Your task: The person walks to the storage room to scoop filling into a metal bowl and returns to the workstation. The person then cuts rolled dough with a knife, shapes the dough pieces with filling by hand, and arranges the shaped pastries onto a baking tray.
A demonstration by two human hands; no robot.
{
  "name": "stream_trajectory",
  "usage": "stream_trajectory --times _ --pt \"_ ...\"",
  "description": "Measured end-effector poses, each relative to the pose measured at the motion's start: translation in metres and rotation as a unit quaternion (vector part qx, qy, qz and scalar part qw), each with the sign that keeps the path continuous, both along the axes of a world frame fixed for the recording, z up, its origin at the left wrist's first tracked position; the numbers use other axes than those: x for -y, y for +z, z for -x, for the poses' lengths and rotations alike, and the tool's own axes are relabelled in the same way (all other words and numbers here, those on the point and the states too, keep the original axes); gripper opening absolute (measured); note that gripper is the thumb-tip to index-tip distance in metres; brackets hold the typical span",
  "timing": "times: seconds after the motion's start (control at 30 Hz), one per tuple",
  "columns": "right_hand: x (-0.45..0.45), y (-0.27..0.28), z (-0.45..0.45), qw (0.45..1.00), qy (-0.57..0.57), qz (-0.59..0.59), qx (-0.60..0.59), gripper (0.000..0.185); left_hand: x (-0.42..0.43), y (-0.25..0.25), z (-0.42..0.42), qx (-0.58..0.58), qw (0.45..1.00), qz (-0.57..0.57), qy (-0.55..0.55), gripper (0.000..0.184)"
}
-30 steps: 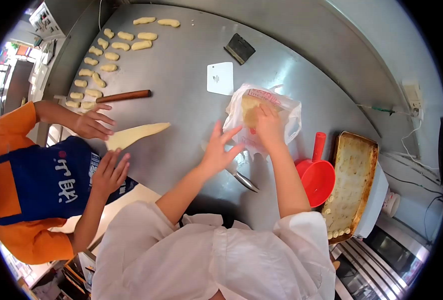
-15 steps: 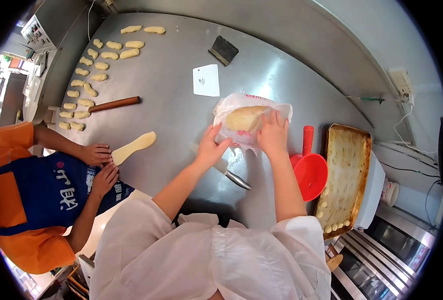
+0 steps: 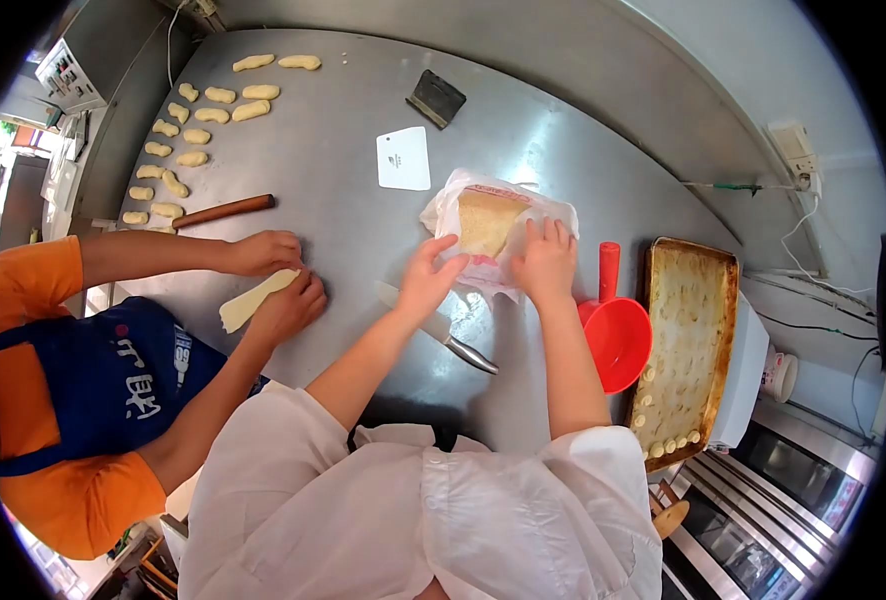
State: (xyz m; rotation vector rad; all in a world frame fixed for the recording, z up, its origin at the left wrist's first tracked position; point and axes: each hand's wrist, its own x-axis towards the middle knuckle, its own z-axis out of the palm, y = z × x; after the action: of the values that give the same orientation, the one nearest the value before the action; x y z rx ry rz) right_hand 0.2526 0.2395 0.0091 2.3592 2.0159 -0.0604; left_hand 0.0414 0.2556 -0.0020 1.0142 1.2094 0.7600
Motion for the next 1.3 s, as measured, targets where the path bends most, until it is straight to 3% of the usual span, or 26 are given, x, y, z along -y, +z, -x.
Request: stream_trajectory --times 0.07,0.1,0.17,0.27,0.37,0.47,0.57,0.7,0.8,0.87,0.93,1.0,1.03,1.1,1.13,1.2,1.23,1.3 --pt "-0.006 -0.002 -0.005 0.993 -0.074 -0.016 -0.087 0.072 0.003 -0.007 0.006 -0.024 0.999 -0.027 -0.004 0.052" --pt "-0.008 0.001 0.000 0.993 -0.072 -0.014 -0.089 0.072 0.004 -0.008 0.009 -0.046 0.997 -0.056 -0.007 0.052" --pt "-0.011 0.007 0.011 0.975 -0.202 -0.050 -0.075 0.079 0.007 -0.011 0.008 -0.060 0.996 -0.060 -0.013 0.054" --pt "-0.018 -0.037 0.003 0.958 -0.234 -0.024 -0.165 0.074 0.010 -0.015 0.001 -0.094 0.992 -0.080 -0.027 0.056" --pt "-0.025 -0.031 0.004 0.934 -0.257 -0.001 -0.249 0.069 0.011 -0.015 -0.003 -0.096 0.991 -0.087 -0.024 0.055" --pt "-0.032 -0.043 -0.006 0.936 -0.213 0.010 -0.278 0.059 0.007 -0.003 0.002 -0.086 0.992 -0.089 -0.022 0.058" --pt "-0.035 0.004 0.016 0.945 -0.136 -0.090 -0.285 0.047 0.006 -0.013 0.005 -0.088 0.991 -0.103 -0.003 0.064" --pt "-0.028 0.050 0.035 0.932 -0.095 -0.136 -0.323 0.044 0.002 -0.004 0.014 -0.082 0.993 -0.086 -0.004 0.064" --pt "-0.020 0.049 0.026 0.942 -0.097 -0.163 -0.276 0.042 0.001 -0.003 0.013 -0.095 0.991 -0.091 -0.023 0.064" --pt "-0.015 0.041 0.014 0.990 -0.086 -0.050 -0.103 0.039 0.001 -0.007 0.012 -0.102 0.989 -0.098 -0.035 0.063" --pt "-0.013 0.051 0.021 0.989 -0.062 -0.114 -0.065 0.037 0.003 0.009 0.008 -0.112 0.987 -0.103 -0.049 0.062" --pt "-0.015 0.054 0.032 0.983 -0.037 -0.177 -0.027 0.035 0.005 0.048 0.000 -0.310 0.879 -0.361 0.029 0.053" --pt "-0.020 0.053 0.040 0.989 0.000 -0.146 -0.018 0.035 0.002 0.054 -0.003 -0.312 0.878 -0.362 0.026 0.053" --pt "-0.028 0.048 0.044 0.992 0.034 -0.117 -0.011 0.035 -0.012 0.060 -0.010 -0.342 0.771 -0.529 -0.095 0.037" --pt "-0.030 0.041 0.043 0.994 0.083 -0.072 0.029 0.034 -0.019 0.049 -0.012 -0.342 0.770 -0.530 -0.098 0.037" --pt "-0.032 0.018 0.033 0.989 0.129 -0.025 0.070 0.033 -0.030 0.023 -0.017 -0.507 0.691 -0.469 -0.214 0.030" --pt "-0.031 -0.001 0.016 0.988 0.100 -0.037 0.108 0.025 -0.031 0.027 -0.015 -0.505 0.691 -0.471 -0.215 0.030" --pt "-0.034 -0.003 0.004 0.985 0.071 -0.048 0.149 0.018 -0.036 0.038 -0.007 -0.485 0.748 -0.338 -0.303 0.017"
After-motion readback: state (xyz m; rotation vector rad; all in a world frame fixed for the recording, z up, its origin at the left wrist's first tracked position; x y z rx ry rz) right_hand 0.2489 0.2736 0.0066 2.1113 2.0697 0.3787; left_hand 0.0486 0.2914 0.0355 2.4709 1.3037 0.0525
